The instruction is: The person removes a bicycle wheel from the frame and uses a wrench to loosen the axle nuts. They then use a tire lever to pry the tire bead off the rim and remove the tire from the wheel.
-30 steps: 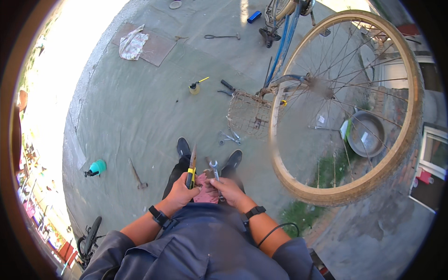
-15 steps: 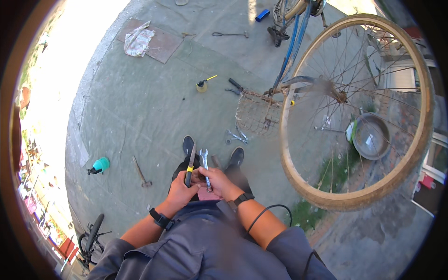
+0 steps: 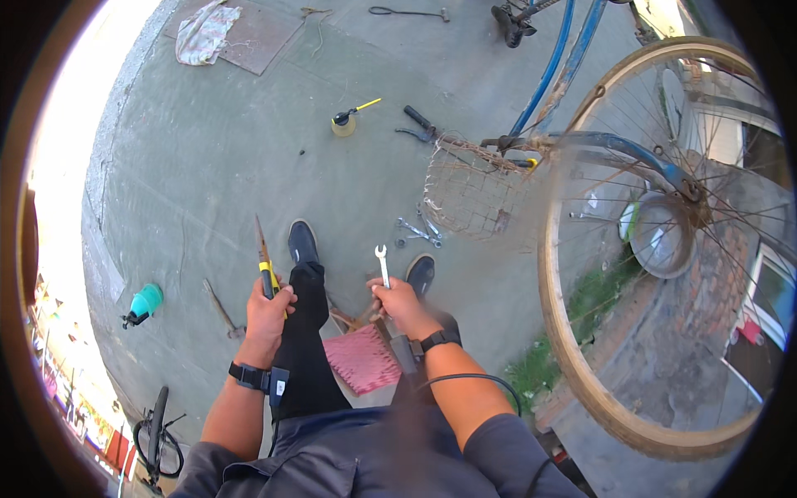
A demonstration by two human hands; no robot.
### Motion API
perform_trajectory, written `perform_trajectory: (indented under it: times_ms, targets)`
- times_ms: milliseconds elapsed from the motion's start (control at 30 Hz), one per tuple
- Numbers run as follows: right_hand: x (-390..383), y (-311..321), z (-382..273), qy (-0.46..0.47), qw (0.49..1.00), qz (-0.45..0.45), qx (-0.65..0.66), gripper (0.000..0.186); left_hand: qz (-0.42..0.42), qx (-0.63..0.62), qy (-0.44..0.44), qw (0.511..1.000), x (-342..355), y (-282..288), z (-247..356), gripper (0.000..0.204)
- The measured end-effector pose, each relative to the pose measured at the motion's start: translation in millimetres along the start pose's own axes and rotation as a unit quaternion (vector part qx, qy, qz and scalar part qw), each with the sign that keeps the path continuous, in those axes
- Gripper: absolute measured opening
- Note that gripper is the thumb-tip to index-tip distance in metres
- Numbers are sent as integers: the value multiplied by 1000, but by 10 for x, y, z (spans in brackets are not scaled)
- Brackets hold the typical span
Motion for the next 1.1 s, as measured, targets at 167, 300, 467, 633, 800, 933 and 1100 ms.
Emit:
perform_trajectory:
  times_ms: [167, 300, 467, 633, 800, 933, 1100]
  targets:
    - [838, 148, 95, -18, 997, 40, -64, 23, 85, 63, 120, 987, 855, 938, -1112, 36]
    - [1194, 344, 464, 1, 966, 55, -252, 33, 21, 109, 261, 959, 872, 1044, -1880, 33]
    - [1176, 518, 1058, -60, 928, 16, -367, 54, -79, -17, 312, 947, 635, 914, -2959, 30]
    - [1029, 623, 1254, -135, 904, -22, -406, 70, -18, -17, 365, 930, 539, 791, -3074, 30]
    - [1048, 755, 1376, -188, 891, -38, -412, 67, 19, -26, 377, 926, 569, 775, -3144, 31]
    - [1055, 603, 1293, -199, 875, -75, -434, 65, 37, -35, 382, 923, 637, 781, -3243, 31]
    - [967, 220, 1503, -194, 903, -64, -377, 55, 56, -43, 389, 918, 624, 840, -3378, 31]
Point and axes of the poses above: each hand's wrist, its own x-axis towards the middle knuckle, its own y-axis out of the back of the hand, z = x × y, the point moved 4 cm from there along x, towards the middle knuckle, and after that the axes turned 12 degrees about x, right-handed, at the moved point
